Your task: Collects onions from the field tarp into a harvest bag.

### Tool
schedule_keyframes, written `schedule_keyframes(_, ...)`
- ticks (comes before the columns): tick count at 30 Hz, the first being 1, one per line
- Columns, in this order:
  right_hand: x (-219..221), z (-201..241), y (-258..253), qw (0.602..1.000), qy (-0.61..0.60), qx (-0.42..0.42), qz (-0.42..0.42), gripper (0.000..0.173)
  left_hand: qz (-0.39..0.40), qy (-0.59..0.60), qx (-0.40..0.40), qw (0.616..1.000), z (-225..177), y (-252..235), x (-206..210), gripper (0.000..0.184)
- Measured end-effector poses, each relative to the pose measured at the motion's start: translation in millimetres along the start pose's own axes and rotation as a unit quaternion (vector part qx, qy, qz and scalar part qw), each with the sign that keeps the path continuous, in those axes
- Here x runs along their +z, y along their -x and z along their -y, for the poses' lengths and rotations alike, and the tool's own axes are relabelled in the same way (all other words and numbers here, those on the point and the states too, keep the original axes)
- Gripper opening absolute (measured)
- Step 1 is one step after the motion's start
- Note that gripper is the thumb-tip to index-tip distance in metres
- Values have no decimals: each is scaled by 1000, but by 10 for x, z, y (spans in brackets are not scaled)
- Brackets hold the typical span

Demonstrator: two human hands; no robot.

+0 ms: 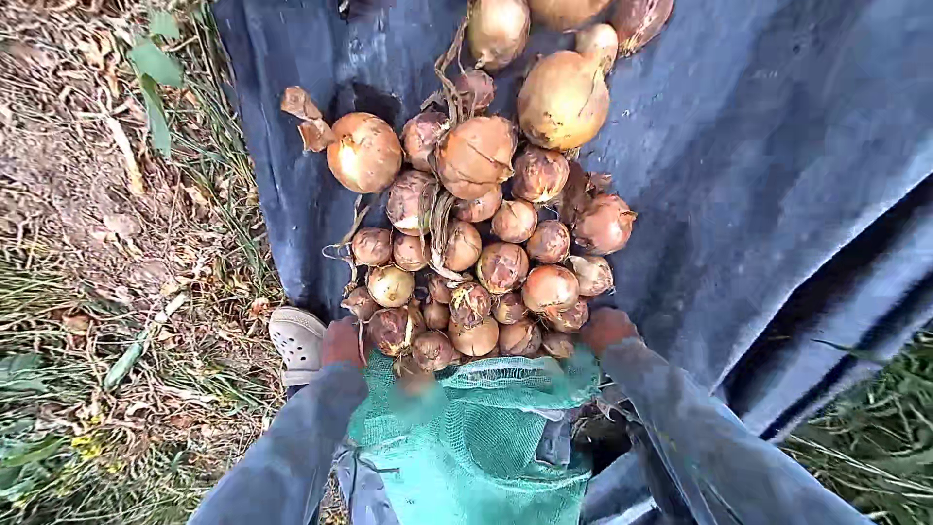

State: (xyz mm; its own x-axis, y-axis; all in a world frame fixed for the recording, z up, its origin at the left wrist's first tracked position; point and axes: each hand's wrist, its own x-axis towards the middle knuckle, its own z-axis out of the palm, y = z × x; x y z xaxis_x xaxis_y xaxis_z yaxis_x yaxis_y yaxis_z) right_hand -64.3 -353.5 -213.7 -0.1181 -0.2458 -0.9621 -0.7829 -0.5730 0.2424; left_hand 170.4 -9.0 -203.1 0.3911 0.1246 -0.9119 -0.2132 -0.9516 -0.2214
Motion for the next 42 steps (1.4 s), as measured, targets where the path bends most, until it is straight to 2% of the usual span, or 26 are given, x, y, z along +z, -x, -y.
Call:
schedule_keyframes(3,-319,1,-145,999,-15,-25,-41,32,-3,-36,20,999,-19,-64,-305,36)
schedule_keyframes(6,-589,37,-196,989,-89,-57,-103,33,-30,-20,61,997,9,-135,-564,29)
schedule_keyframes(9,-867,-74,-167,982,-167,-34,-76,29,-33,-16,84,996,-85,-240,-935,26)
schedule_keyframes(11,-1267,-151,-18,957,-248,-60,-138,30,-105,24,123,987,-122,-338,-1150,23)
schedule_keyframes(12,-1477,-124,146,938,-263,-87,-208,37,-161,75,154,972,-141,-310,-1238,25)
schedule_keyframes(14,-1902,95,448,899,-266,-171,-303,66,-274,174,214,921,-321,-171,-1426,32)
schedule_keyframes(15,-2082,286,536,888,-257,-208,-319,77,-315,206,235,896,-469,-100,-1525,36)
schedule_keyframes(17,-2336,753,578,887,-233,-236,-322,89,-357,232,263,866,-812,-23,-1738,45)
schedule_keyframes(19,-2493,1138,464,897,-209,-221,-319,100,-361,210,272,867,-1106,-72,-1925,46)
schedule_keyframes(22,-2494,1283,246,896,-219,-214,-322,115,-347,131,267,889,-1305,-216,-1953,55)
schedule_keyframes(24,-2481,1091,249,877,-284,-242,-302,105,-325,105,260,903,-1330,-252,-1942,61)
schedule_keyframes(26,-2454,769,316,845,-408,-289,-192,70,-271,166,264,911,-1227,-256,-2045,58)
schedule_keyframes(27,-2462,601,287,818,-469,-321,-90,56,-231,229,277,904,-1126,-280,-2129,51)
schedule_keyframes(28,-2462,490,215,785,-508,-353,4,49,-188,302,286,890,-1002,-318,-2203,40)
schedule_keyframes(29,-2456,466,142,770,-510,-377,62,49,-140,392,292,861,-900,-346,-2254,32)
schedule_keyframes(30,-2452,518,106,778,-483,-393,80,52,-75,467,294,830,-838,-369,-2289,33)
schedule_keyframes(32,-2402,771,236,819,-419,-390,43,55,30,539,289,790,-866,-373,-2189,43)
schedule_keyframes(36,-2552,1420,626,901,-257,-348,16,59,118,594,335,722,-1165,-366,-1940,56)
schedule_keyframes(40,-2538,1620,810,931,-210,-295,40,66,133,606,312,720,-1311,-353,-1985,55)
schedule_keyframes(42,-2470,1643,702,925,-163,-342,17,62,152,590,311,729,-1319,-363,-2016,56)
